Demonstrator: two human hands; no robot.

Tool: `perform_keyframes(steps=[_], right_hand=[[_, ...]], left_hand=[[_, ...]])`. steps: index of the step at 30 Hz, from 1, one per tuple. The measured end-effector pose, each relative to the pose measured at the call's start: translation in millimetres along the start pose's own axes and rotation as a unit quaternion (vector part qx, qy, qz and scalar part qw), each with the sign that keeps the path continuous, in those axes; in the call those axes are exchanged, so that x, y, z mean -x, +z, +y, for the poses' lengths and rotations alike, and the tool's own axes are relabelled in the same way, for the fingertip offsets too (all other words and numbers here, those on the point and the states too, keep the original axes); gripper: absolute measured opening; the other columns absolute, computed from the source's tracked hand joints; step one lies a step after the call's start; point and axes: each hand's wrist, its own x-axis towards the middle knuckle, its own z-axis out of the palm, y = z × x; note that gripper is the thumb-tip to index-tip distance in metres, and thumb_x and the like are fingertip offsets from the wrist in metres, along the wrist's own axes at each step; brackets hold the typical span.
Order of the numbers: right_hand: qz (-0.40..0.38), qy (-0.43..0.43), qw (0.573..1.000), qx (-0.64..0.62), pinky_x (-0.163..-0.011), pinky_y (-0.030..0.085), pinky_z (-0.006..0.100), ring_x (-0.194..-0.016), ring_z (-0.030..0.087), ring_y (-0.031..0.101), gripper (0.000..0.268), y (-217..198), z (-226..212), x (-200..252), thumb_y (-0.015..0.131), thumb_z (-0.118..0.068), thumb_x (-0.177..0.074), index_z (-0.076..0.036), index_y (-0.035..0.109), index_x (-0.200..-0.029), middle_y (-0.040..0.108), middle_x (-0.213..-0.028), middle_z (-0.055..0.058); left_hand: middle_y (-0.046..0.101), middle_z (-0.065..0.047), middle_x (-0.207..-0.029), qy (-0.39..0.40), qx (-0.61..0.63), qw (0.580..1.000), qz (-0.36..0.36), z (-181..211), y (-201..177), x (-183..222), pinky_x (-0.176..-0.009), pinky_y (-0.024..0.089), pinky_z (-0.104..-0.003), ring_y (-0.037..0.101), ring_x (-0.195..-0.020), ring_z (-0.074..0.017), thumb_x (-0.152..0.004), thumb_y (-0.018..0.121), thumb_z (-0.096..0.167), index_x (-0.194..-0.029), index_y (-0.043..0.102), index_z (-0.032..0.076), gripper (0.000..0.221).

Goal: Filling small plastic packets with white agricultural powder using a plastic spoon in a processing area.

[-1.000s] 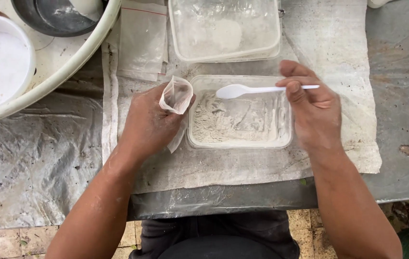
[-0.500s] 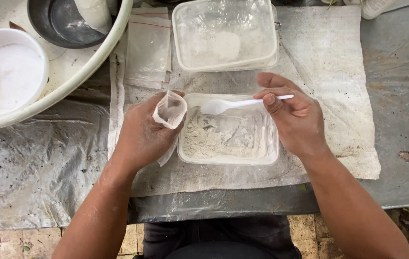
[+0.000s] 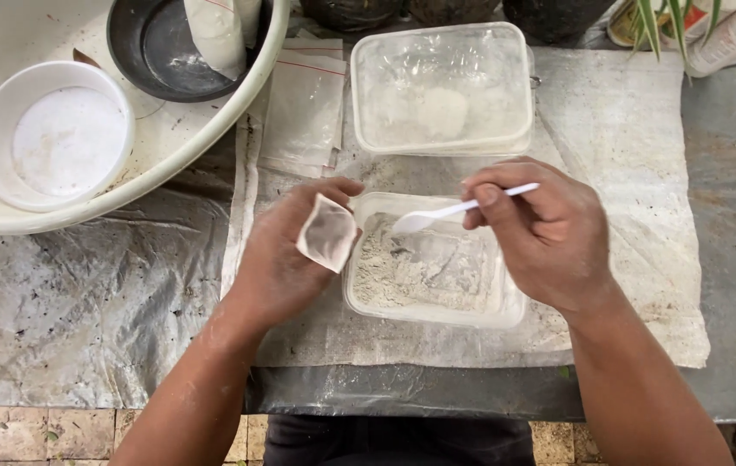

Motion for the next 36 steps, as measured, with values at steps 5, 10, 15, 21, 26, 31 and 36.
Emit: perform_keyframes(steps=[5,10,15,21,26,31,36], right_hand=[[0.027,0.069,0.996,-0.046,-0.067,0.067,0.029,-0.071,0.022,0.075,0.015,4,10,10,0.062,-0.002,-0.104,0.009,0.065,-0.114,0.069,-0.092,0.017],[0.030,0.059,0.998,-0.023,-0.062,0.064,0.025,-0.067,0.020,0.074,0.013,4,2,9,0.064,0.002,-0.101,0.011,0.063,-0.112,0.072,-0.089,0.019],[-0.012,0.020,1.000,0.010,-0.064,0.065,0.023,-0.073,0.016,0.079,0.018,2,7,14,0.064,-0.007,-0.100,0.003,0.062,-0.115,0.077,-0.092,0.012],[-0.018,0.044,0.999,-0.009,-0.070,0.066,0.025,-0.072,0.015,0.078,0.017,0,9,18,0.061,-0.007,-0.101,0.001,0.062,-0.116,0.077,-0.094,0.011],[-0.040,0.037,0.999,-0.004,-0.071,0.067,0.025,-0.075,0.015,0.080,0.022,2,5,17,0.064,-0.008,-0.099,0.000,0.062,-0.118,0.078,-0.094,0.009],[-0.052,0.007,0.998,-0.023,-0.072,0.067,0.025,-0.077,0.016,0.081,0.026,7,1,17,0.065,-0.008,-0.097,0.002,0.061,-0.120,0.078,-0.093,0.010],[-0.025,0.055,0.988,-0.139,-0.063,0.069,0.024,-0.073,0.023,0.082,0.024,7,11,20,0.064,0.001,-0.096,0.005,0.060,-0.120,0.076,-0.093,0.018]], left_hand=[[0.071,-0.005,-0.115,0.054,-0.074,0.996,-0.021,-8,1,0,-0.079,0.056,-0.029,0.069,-0.098,-0.0158,-0.088,0.073,0.009,-0.121,0.062,0.014,0.035],[0.065,-0.012,-0.117,0.143,-0.120,0.982,0.026,-11,9,4,-0.085,0.056,-0.034,0.068,-0.104,-0.0239,-0.095,0.067,0.011,-0.108,0.060,0.005,0.016],[0.065,-0.010,-0.122,0.144,-0.132,0.978,0.072,-15,19,6,-0.071,0.054,-0.034,0.071,-0.089,-0.0209,-0.098,0.060,0.013,-0.104,0.058,0.007,0.009],[0.065,-0.003,-0.101,0.079,0.045,0.993,0.081,-9,12,10,-0.065,0.053,-0.021,0.062,-0.074,-0.0082,-0.082,0.081,0.004,-0.119,0.058,0.009,0.044],[0.070,0.002,-0.104,0.093,-0.085,0.988,0.084,-14,9,9,-0.079,0.053,-0.026,0.068,-0.085,-0.0111,-0.083,0.080,0.012,-0.114,0.061,0.018,0.037],[0.074,0.005,-0.105,0.113,-0.118,0.984,0.068,-18,15,10,-0.085,0.052,-0.031,0.070,-0.093,-0.0154,-0.081,0.082,0.011,-0.114,0.063,0.018,0.038],[0.071,0.008,-0.092,0.070,-0.117,0.988,0.078,-20,14,10,-0.072,0.052,-0.026,0.062,-0.070,-0.0079,-0.082,0.084,0.024,-0.118,0.055,0.017,0.047]])
